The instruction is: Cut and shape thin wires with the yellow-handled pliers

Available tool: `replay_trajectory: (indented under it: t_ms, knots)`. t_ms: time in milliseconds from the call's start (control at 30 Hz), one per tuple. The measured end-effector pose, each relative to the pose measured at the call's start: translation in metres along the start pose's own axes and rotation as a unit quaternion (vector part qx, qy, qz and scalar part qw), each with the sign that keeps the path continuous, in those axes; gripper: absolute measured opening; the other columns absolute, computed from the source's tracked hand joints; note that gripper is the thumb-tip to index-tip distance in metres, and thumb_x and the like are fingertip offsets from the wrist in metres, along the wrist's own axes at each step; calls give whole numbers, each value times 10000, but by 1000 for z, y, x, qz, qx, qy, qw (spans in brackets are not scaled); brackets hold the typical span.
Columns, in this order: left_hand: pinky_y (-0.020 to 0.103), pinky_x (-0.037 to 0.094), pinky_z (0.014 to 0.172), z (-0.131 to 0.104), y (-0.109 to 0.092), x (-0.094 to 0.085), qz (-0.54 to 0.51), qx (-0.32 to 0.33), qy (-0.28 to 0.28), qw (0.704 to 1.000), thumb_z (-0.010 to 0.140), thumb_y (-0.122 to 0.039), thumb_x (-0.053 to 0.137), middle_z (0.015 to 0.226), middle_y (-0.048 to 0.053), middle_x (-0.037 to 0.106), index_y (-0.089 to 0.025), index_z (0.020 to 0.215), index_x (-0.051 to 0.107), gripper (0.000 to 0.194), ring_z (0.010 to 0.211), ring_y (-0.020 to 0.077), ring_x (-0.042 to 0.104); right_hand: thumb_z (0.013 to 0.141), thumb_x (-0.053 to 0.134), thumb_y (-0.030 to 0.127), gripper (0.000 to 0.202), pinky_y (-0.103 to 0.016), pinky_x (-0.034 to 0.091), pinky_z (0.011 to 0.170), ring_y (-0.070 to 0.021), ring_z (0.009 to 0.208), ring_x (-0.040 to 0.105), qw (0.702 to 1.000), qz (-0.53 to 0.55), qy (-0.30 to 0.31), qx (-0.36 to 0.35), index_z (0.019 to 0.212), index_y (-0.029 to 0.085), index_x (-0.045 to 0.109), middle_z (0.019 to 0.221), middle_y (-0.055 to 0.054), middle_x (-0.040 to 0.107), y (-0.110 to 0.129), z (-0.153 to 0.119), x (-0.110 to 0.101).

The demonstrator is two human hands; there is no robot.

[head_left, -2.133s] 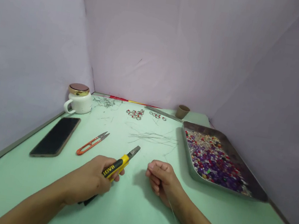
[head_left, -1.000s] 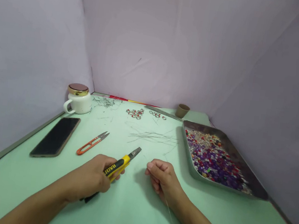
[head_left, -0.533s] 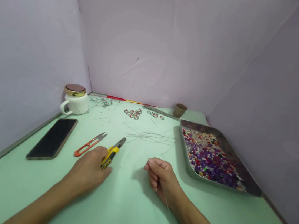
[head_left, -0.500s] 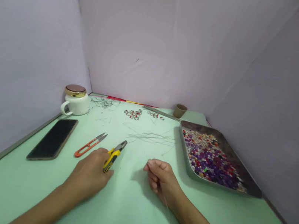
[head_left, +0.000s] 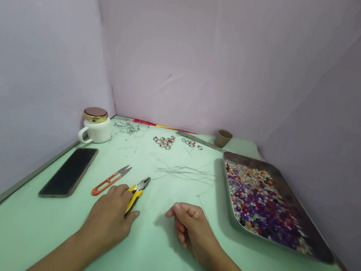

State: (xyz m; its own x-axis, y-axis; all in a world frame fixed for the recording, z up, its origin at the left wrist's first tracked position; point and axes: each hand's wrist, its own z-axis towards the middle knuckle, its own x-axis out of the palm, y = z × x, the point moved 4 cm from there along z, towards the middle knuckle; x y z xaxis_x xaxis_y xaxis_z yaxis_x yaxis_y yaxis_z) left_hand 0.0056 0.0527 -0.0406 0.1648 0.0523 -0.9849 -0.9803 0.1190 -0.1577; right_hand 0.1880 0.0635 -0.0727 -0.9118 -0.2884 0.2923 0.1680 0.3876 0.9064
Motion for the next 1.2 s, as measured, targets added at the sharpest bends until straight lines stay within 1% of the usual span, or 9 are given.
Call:
replay_trajectory:
  t_ms: [67, 167, 233, 333, 467, 600, 733, 1000, 1200]
  knots:
    - [400, 409, 763, -1, -2, 0, 14, 23, -34, 999, 757, -286, 471, 1047, 124, 519, -141, 931, 550, 240, 958, 270, 476, 738, 530, 437, 340, -158, 221, 283, -40, 315, 336, 1000, 10, 17, 6, 722, 110, 622, 426, 68, 358, 1, 0, 0]
    - [454, 369, 819, -4, -8, -7, 24, 78, -138, 987, 753, -233, 487, 1068, 138, 503, -137, 950, 538, 225, 1011, 291, 442, 731, 496, 324, 282, -167, 274, 307, -63, 374, 399, 996, 61, 68, 9, 802, 94, 643, 477, 37, 406, 3, 0, 1]
    - [462, 360, 833, -7, -12, -14, 4, 120, -210, 970, 739, -182, 510, 1069, 132, 500, -143, 945, 531, 210, 1019, 285, 438, 669, 481, 224, 291, -175, 302, 322, -77, 411, 434, 992, 80, 99, 14, 862, 83, 646, 514, 15, 448, 4, 0, 2]
    - [449, 370, 841, -9, -17, -20, -53, 184, -252, 949, 707, -89, 539, 1020, 111, 521, -147, 878, 531, 181, 970, 249, 469, 580, 472, 134, 394, -178, 321, 337, -79, 428, 447, 991, 69, 108, 37, 931, 74, 641, 542, 3, 488, 4, 0, 2]
    - [407, 411, 785, -10, -20, -22, -119, 235, -252, 931, 679, -8, 545, 924, 94, 545, -141, 805, 529, 183, 877, 209, 492, 602, 508, 136, 465, -184, 323, 337, -75, 408, 444, 992, 57, 94, 61, 1052, 49, 581, 543, 1, 524, 2, 1, 2]
    - [398, 423, 755, -12, -24, -20, -145, 261, -230, 926, 676, 9, 540, 863, 95, 549, -132, 814, 533, 198, 849, 206, 486, 671, 552, 173, 670, -200, 358, 361, -100, 417, 504, 991, 47, 109, 62, 1285, 42, 316, 605, -33, 609, 0, 1, 3]
    - [396, 425, 758, -18, -34, -18, -173, 284, -218, 917, 680, 9, 526, 831, 87, 541, -130, 830, 533, 205, 829, 197, 479, 709, 583, 217, 793, -211, 393, 390, -119, 471, 556, 991, 29, 125, 33, 1345, 72, 132, 732, -81, 654, 2, -1, 4]
    - [443, 388, 790, -27, -57, -13, -97, 305, -225, 920, 710, -31, 460, 1037, 114, 543, -142, 867, 558, 215, 942, 249, 442, 767, 548, 266, 760, -203, 378, 409, -106, 476, 574, 989, -59, 137, -13, 1358, 122, 93, 754, -53, 635, -2, -6, 11]
    - [489, 293, 883, -22, -63, -8, 8, 333, -180, 925, 727, -49, 435, 870, 64, 605, -153, 803, 576, 191, 906, 225, 462, 781, 529, 267, 711, -197, 375, 424, -96, 483, 569, 983, -99, 146, -39, 1353, 134, 129, 671, 10, 597, -2, -10, 16]
